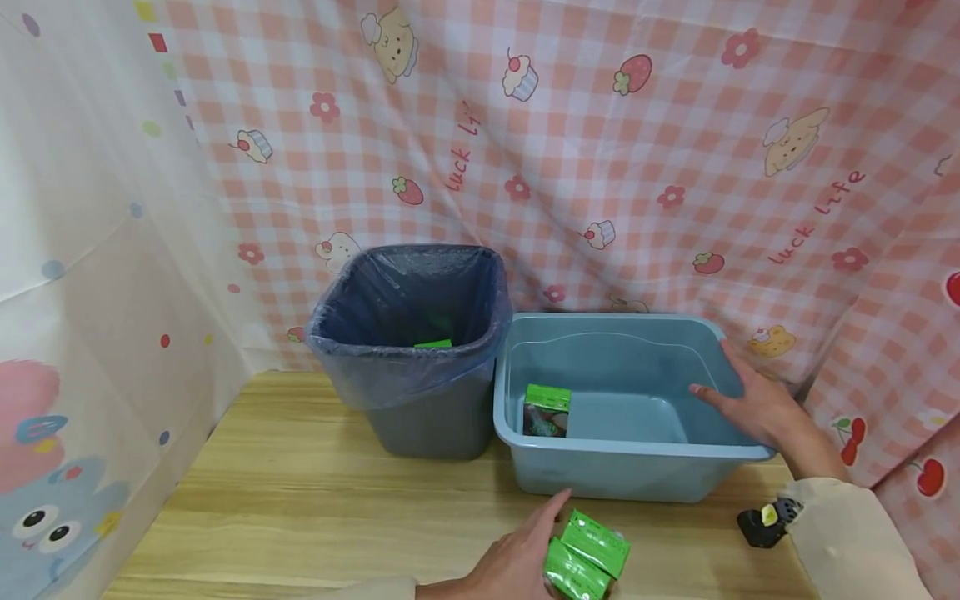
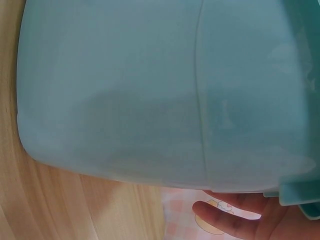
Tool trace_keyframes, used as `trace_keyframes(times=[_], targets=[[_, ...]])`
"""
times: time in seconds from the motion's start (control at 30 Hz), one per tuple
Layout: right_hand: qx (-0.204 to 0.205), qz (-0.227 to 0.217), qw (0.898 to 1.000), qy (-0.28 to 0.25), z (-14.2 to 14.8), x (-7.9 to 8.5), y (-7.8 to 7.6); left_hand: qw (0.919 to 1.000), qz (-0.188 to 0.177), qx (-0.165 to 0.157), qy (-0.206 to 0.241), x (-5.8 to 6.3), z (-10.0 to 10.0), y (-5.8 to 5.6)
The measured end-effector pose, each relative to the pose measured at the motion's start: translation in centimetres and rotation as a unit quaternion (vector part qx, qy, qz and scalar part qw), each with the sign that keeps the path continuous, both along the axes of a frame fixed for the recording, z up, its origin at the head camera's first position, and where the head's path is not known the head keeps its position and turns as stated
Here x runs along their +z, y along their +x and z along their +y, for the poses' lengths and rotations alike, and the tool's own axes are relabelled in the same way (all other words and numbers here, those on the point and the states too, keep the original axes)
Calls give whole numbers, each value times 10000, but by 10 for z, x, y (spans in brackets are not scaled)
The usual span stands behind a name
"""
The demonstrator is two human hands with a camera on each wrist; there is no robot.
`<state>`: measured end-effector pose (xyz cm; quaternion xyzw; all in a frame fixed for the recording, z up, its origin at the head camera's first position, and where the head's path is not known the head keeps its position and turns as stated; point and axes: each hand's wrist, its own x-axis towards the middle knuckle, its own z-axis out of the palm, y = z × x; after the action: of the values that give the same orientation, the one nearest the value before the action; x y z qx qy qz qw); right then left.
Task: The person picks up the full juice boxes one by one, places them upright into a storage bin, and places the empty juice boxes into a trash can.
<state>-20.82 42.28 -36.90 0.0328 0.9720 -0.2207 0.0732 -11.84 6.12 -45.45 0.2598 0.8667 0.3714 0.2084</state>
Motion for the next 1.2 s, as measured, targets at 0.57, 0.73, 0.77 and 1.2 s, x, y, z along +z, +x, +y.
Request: trace_keyframes(times=[0.57, 0.73, 0.77, 1.2], targets=[[4, 27, 10000, -14, 1, 0, 1, 9937, -487, -908, 431, -17, -22, -19], [4, 21, 10000, -8, 1, -1, 1, 9932, -262, -933, 640, 3, -27, -10], [5, 13, 10000, -16, 1, -1, 1, 9925, -259, -939, 734, 4, -27, -10], [-3, -1, 10000, -70, -1, 1, 1, 9987, 100, -458, 217, 4, -23, -4]])
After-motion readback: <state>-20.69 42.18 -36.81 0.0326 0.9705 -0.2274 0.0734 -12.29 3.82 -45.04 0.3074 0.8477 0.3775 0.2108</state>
